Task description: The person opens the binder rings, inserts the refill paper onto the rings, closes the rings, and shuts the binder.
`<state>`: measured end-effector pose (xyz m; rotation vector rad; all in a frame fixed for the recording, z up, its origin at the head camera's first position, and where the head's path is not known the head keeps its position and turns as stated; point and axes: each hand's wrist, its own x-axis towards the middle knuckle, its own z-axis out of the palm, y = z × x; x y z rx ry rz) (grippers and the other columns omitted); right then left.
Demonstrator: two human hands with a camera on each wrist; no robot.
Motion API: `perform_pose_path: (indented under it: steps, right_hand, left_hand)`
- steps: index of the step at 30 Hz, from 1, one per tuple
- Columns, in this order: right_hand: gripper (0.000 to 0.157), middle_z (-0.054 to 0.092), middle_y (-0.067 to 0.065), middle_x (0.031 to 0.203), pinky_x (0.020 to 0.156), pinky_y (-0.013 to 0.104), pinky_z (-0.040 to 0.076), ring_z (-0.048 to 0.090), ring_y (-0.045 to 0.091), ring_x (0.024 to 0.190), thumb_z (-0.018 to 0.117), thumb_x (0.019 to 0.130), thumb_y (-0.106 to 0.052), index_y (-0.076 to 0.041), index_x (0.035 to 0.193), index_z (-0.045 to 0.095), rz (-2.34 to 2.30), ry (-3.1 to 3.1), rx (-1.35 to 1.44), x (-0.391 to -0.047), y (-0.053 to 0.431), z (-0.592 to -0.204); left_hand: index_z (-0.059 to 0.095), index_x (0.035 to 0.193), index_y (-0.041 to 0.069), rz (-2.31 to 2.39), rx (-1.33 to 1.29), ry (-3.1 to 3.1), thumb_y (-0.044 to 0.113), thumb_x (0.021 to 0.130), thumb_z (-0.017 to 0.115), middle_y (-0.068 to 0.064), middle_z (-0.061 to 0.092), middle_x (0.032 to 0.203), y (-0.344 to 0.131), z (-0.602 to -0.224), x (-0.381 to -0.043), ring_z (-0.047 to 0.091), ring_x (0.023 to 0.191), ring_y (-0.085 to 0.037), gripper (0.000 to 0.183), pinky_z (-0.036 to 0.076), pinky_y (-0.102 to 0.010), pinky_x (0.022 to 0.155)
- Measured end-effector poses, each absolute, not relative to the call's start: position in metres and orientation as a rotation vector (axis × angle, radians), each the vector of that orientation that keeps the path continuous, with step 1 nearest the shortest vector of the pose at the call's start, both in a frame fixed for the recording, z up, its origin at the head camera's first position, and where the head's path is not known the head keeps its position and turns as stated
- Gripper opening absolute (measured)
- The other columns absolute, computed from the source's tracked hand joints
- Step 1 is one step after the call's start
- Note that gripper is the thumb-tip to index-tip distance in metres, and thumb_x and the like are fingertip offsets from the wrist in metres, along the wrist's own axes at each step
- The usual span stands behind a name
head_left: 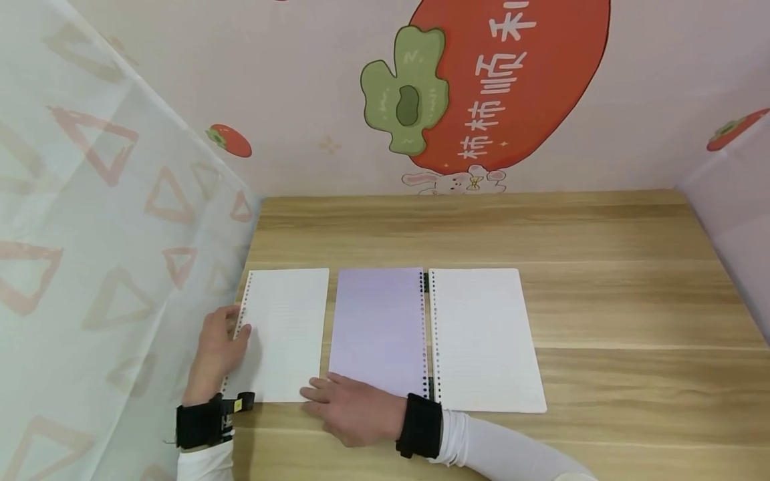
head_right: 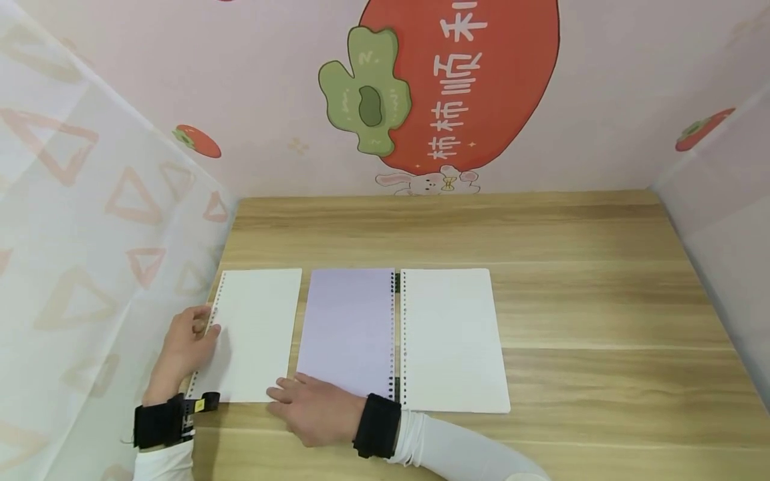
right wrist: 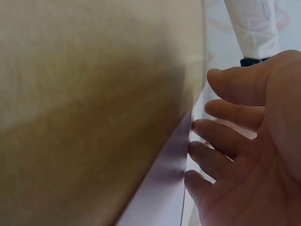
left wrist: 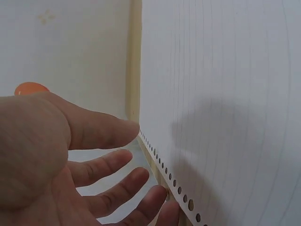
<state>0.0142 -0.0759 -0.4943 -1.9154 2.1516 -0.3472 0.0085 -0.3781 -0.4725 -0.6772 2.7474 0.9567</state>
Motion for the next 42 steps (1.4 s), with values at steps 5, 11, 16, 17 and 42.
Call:
perform_pose_path:
  steps: [5, 11, 16, 17, 42]
  right_hand:
    - [0.05, 0.043, 0.005, 0.163, 0.124, 0.038, 0.028, 0.035, 0.021, 0.153, 0.055, 0.105, -0.029, -0.013, 0.153, 0.052, -0.323, 2.164, -1.908, 0.019, -0.076, -0.495]
    - [0.049, 0.043, 0.005, 0.163, 0.123, 0.038, 0.029, 0.035, 0.021, 0.153, 0.056, 0.105, -0.029, -0.013, 0.151, 0.053, -0.326, 2.173, -1.906, 0.019, -0.076, -0.494]
    - [0.049, 0.042, 0.006, 0.163, 0.123, 0.038, 0.03, 0.034, 0.022, 0.153, 0.057, 0.104, -0.029, -0.012, 0.15, 0.054, -0.327, 2.17, -1.91, 0.019, -0.075, -0.493]
    - [0.048, 0.042, 0.006, 0.163, 0.123, 0.038, 0.03, 0.034, 0.022, 0.153, 0.057, 0.105, -0.029, -0.012, 0.15, 0.054, -0.328, 2.169, -1.91, 0.019, -0.075, -0.493]
    - [0.054, 0.036, 0.011, 0.166, 0.123, 0.036, 0.028, 0.031, 0.021, 0.154, 0.051, 0.108, -0.026, -0.005, 0.157, 0.042, -1.092, 2.18, -1.263, -0.035, -0.053, -0.491]
  left_hand:
    - [0.026, 0.155, -0.013, 1.038, -0.668, 2.682, 0.017, 0.105, 0.053, -0.038, 0.039, 0.147, -0.39, -0.474, 0.01, 0.048, 0.127, -0.052, 0.064, 0.048, -0.059, 0.096]
    - [0.029, 0.152, -0.013, 1.019, -0.634, 2.581, 0.035, 0.106, 0.051, -0.042, 0.044, 0.145, -0.404, -0.47, 0.009, 0.049, 0.128, -0.053, 0.069, 0.048, -0.058, 0.096]
    - [0.047, 0.14, -0.014, 1.025, -0.633, 2.551, 0.045, 0.103, 0.055, -0.04, 0.056, 0.136, -0.411, -0.472, 0.009, 0.061, 0.115, -0.043, 0.07, 0.053, -0.04, 0.081]
    - [0.049, 0.139, -0.014, 1.03, -0.642, 2.545, 0.046, 0.102, 0.056, -0.038, 0.058, 0.134, -0.411, -0.473, 0.009, 0.063, 0.112, -0.04, 0.071, 0.053, -0.037, 0.078]
    - [0.037, 0.155, -0.003, 1.406, -0.635, 2.402, 0.042, 0.106, 0.051, -0.024, 0.064, 0.131, -0.414, -0.492, 0.001, 0.069, 0.09, -0.012, 0.068, 0.059, -0.033, 0.074]
